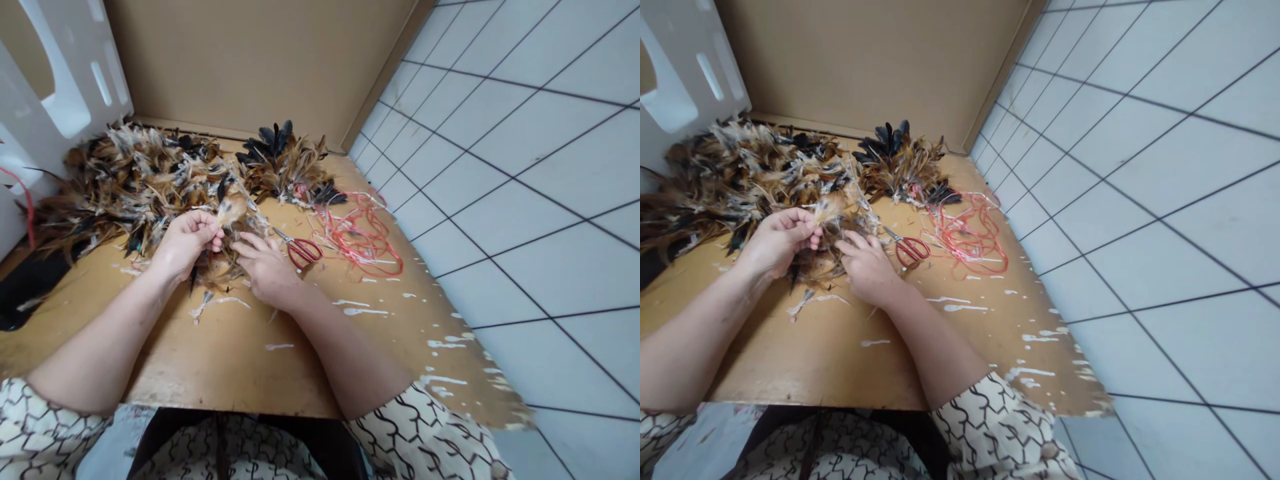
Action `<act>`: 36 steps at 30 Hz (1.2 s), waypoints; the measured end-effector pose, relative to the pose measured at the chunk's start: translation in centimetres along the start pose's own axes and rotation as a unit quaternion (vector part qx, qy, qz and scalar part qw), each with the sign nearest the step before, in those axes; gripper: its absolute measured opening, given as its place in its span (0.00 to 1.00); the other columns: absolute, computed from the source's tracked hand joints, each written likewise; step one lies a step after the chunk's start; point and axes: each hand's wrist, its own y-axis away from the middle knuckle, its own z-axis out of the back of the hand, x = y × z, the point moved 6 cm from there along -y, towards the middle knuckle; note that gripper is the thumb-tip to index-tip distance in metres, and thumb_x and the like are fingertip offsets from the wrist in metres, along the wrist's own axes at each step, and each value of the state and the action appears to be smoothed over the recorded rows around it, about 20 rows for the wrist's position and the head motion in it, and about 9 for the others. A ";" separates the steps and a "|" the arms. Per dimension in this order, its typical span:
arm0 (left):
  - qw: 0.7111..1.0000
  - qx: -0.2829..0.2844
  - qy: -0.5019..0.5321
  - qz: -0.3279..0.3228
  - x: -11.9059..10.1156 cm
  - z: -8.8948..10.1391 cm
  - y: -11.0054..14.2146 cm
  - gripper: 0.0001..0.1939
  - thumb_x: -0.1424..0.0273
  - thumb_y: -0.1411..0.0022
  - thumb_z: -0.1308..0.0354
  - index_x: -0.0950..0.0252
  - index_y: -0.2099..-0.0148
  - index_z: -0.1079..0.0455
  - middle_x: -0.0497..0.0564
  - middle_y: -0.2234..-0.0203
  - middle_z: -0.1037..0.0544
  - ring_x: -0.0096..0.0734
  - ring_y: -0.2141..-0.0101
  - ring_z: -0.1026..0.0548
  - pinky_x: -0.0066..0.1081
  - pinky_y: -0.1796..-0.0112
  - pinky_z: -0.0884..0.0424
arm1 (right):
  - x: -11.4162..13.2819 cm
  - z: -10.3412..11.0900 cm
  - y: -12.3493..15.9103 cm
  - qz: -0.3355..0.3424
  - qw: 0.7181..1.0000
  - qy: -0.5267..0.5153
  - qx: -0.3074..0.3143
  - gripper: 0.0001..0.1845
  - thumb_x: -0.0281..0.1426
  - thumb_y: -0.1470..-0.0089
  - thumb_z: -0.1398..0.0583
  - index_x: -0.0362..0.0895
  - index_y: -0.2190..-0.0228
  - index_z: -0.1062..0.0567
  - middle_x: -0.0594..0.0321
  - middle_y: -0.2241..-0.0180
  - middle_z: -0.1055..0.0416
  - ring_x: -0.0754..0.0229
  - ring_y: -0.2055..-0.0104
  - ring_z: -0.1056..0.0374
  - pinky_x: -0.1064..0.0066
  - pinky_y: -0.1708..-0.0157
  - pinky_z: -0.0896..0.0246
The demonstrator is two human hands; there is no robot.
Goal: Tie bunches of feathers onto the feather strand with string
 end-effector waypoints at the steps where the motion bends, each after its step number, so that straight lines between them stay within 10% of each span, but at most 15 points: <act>1: 1.000 0.001 0.004 0.000 0.0 0.0 0.0 0.07 0.79 0.57 0.38 0.69 0.78 0.35 0.45 0.86 0.28 0.17 0.86 0.34 0.20 0.81 0.36 | 0.3 -0.1 -0.1 0.011 1.000 0.015 0.015 0.17 0.19 0.50 0.48 0.37 0.62 0.24 0.48 0.47 0.34 0.45 0.38 0.51 0.50 0.48 0.49; 7: 1.000 -0.011 0.016 0.013 0.0 0.2 -0.2 0.07 0.79 0.57 0.38 0.69 0.78 0.35 0.45 0.86 0.28 0.17 0.86 0.34 0.20 0.81 0.36 | 0.5 -0.8 -0.4 0.004 0.999 0.020 0.031 0.18 0.20 0.50 0.49 0.34 0.58 0.27 0.46 0.51 0.31 0.47 0.43 0.46 0.53 0.49 0.50; 16: 0.999 -0.027 0.036 0.012 -0.1 0.4 -0.2 0.06 0.80 0.59 0.38 0.69 0.78 0.34 0.45 0.87 0.28 0.17 0.86 0.34 0.19 0.81 0.35 | -1.8 1.3 1.0 -0.060 0.988 -0.093 -0.109 0.19 0.26 0.47 0.50 0.37 0.55 0.29 0.49 0.52 0.31 0.52 0.50 0.41 0.56 0.50 0.47; 31: 0.999 0.000 0.037 0.018 0.7 0.1 -0.2 0.07 0.77 0.62 0.37 0.69 0.78 0.33 0.46 0.86 0.27 0.18 0.86 0.34 0.21 0.82 0.36 | -1.6 -0.2 -0.3 -0.099 0.992 0.072 -0.012 0.12 0.25 0.46 0.48 0.39 0.67 0.24 0.50 0.66 0.34 0.52 0.57 0.46 0.61 0.58 0.52; 36: 0.999 0.005 0.027 0.019 0.8 -0.1 -0.1 0.07 0.77 0.59 0.36 0.69 0.78 0.34 0.46 0.85 0.28 0.18 0.85 0.34 0.21 0.81 0.36 | -2.8 1.4 0.6 -0.183 0.967 -0.108 -0.137 0.07 0.24 0.50 0.46 0.41 0.73 0.29 0.56 0.69 0.34 0.57 0.64 0.42 0.65 0.62 0.47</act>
